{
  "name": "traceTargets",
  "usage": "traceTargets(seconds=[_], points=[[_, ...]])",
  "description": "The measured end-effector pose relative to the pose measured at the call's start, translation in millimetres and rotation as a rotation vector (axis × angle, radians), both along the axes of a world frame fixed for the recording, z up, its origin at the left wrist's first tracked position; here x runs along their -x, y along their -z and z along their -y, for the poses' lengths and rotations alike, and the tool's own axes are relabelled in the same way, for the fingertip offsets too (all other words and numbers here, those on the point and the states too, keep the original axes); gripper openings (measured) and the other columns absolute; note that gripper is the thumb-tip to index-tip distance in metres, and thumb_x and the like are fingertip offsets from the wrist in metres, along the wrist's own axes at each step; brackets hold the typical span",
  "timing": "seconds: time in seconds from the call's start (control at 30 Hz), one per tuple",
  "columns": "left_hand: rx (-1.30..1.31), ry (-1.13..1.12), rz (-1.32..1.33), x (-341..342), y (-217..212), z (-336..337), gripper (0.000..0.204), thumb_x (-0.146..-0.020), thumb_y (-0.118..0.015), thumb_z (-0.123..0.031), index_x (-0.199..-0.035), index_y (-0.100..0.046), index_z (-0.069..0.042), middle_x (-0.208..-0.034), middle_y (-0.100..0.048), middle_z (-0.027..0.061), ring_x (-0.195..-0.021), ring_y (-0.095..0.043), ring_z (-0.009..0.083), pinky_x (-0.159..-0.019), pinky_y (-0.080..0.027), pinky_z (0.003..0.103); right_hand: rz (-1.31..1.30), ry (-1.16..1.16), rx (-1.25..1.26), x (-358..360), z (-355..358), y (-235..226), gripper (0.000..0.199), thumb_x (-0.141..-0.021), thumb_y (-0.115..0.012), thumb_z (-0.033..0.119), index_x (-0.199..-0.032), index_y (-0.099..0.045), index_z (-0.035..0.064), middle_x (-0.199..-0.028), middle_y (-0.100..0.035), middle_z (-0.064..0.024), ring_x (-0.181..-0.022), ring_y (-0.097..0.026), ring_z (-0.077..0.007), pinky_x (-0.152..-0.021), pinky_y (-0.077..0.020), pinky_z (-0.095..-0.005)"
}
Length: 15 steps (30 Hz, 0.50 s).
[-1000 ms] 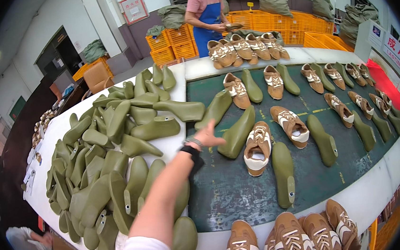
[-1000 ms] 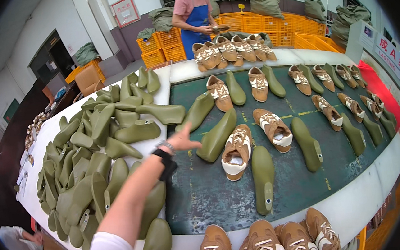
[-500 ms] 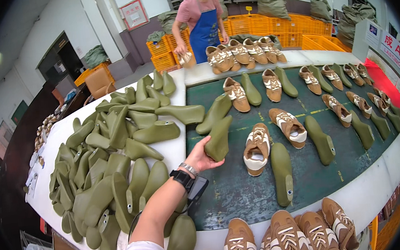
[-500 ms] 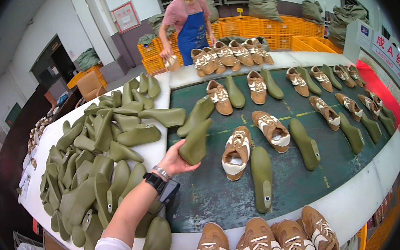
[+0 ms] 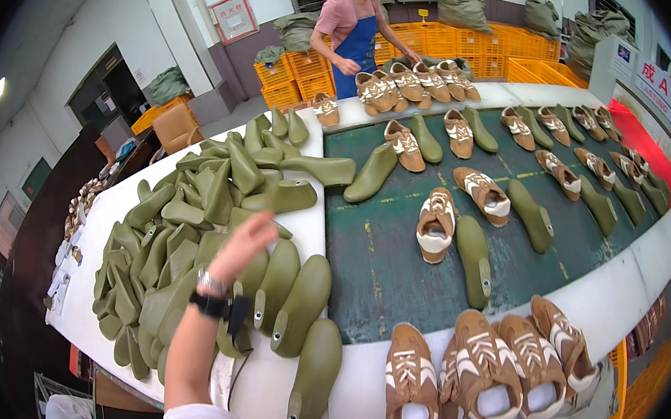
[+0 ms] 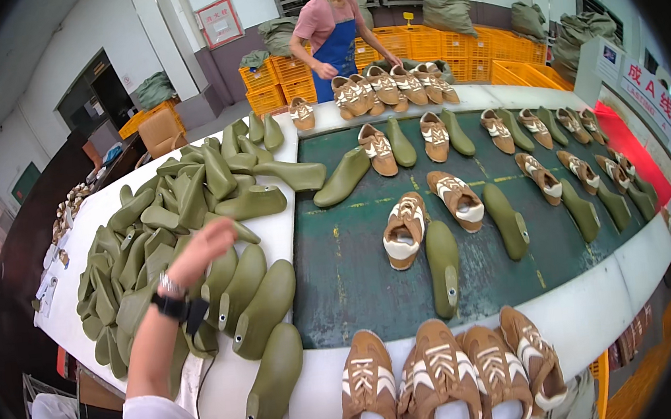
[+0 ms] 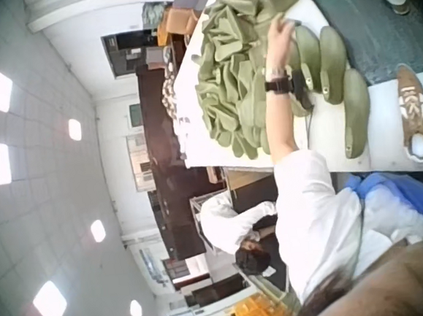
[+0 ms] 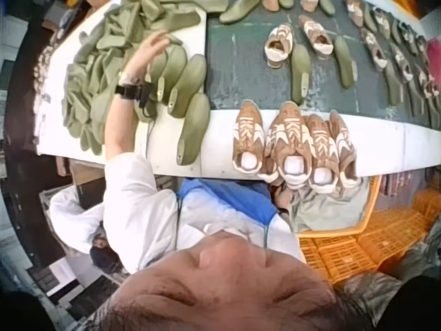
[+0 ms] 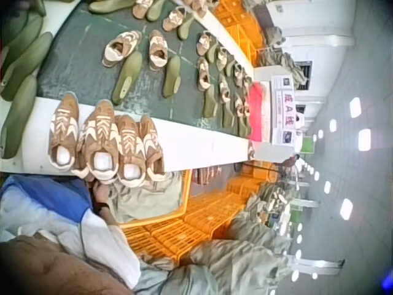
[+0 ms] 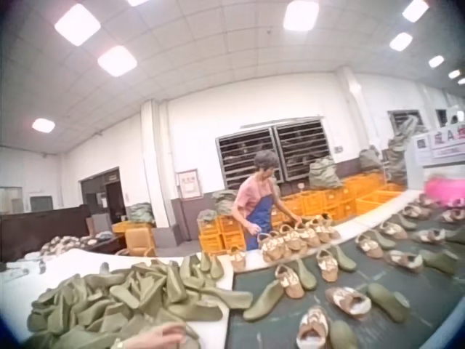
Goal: The person inserts green shoe trees into brown and white sneakers on a workbench. They pick up shoe trees, place them into shoes, and arrange the filled shoes on the table. A coworker also handles shoe trees and shoes nearby.
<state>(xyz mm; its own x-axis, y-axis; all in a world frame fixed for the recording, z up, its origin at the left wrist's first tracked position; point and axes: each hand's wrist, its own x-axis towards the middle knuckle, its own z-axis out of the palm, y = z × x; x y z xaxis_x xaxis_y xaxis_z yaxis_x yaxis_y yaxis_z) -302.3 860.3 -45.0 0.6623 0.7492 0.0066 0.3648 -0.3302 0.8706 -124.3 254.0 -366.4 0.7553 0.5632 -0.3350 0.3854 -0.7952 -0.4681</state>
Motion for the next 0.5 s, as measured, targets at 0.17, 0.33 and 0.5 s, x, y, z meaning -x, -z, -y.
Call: traceTargets(seconds=[0.17,0.33,0.5], points=[[-0.610,0.120,-0.613,63.1,68.8,121.9,0.066,-0.080,-0.066,-0.041,-0.135,-0.043,-0.010,-0.102,-0.060,0.0238,-0.088,-0.061,0.0397,-0.076,-0.051,0.044,0.140,0.094,-0.126,7.5,-0.2,8.5,0.030,-0.085,-0.060,0.026,-0.097,-0.057,-0.0019,-0.081,-0.061,-0.0278,-0.077,-0.057,-0.0468,-0.070,-0.0450,-0.0523],[-0.669,0.055,-0.837,67.2,109.1,128.5,0.065,-0.081,-0.064,-0.042,-0.138,-0.039,-0.023,-0.080,-0.064,0.0175,-0.069,-0.064,0.0347,-0.063,-0.052,0.044,0.304,0.038,-0.184,9.0,-1.1,29.1,0.036,-0.084,-0.058,0.027,-0.107,-0.054,-0.0004,-0.080,-0.062,-0.0270,-0.074,-0.058,-0.0450,-0.066,-0.0463,-0.0513],[-0.781,0.109,-0.784,40.1,109.0,105.0,0.054,-0.080,-0.063,-0.034,-0.130,-0.045,-0.025,-0.067,-0.064,0.0151,-0.063,-0.063,0.0356,-0.058,-0.051,0.046,0.192,0.101,-0.107,6.6,-1.0,46.4,0.050,-0.073,-0.065,0.013,-0.117,-0.045,-0.0003,-0.096,-0.059,-0.0242,-0.092,-0.057,-0.0412,-0.078,-0.0468,-0.0487]])
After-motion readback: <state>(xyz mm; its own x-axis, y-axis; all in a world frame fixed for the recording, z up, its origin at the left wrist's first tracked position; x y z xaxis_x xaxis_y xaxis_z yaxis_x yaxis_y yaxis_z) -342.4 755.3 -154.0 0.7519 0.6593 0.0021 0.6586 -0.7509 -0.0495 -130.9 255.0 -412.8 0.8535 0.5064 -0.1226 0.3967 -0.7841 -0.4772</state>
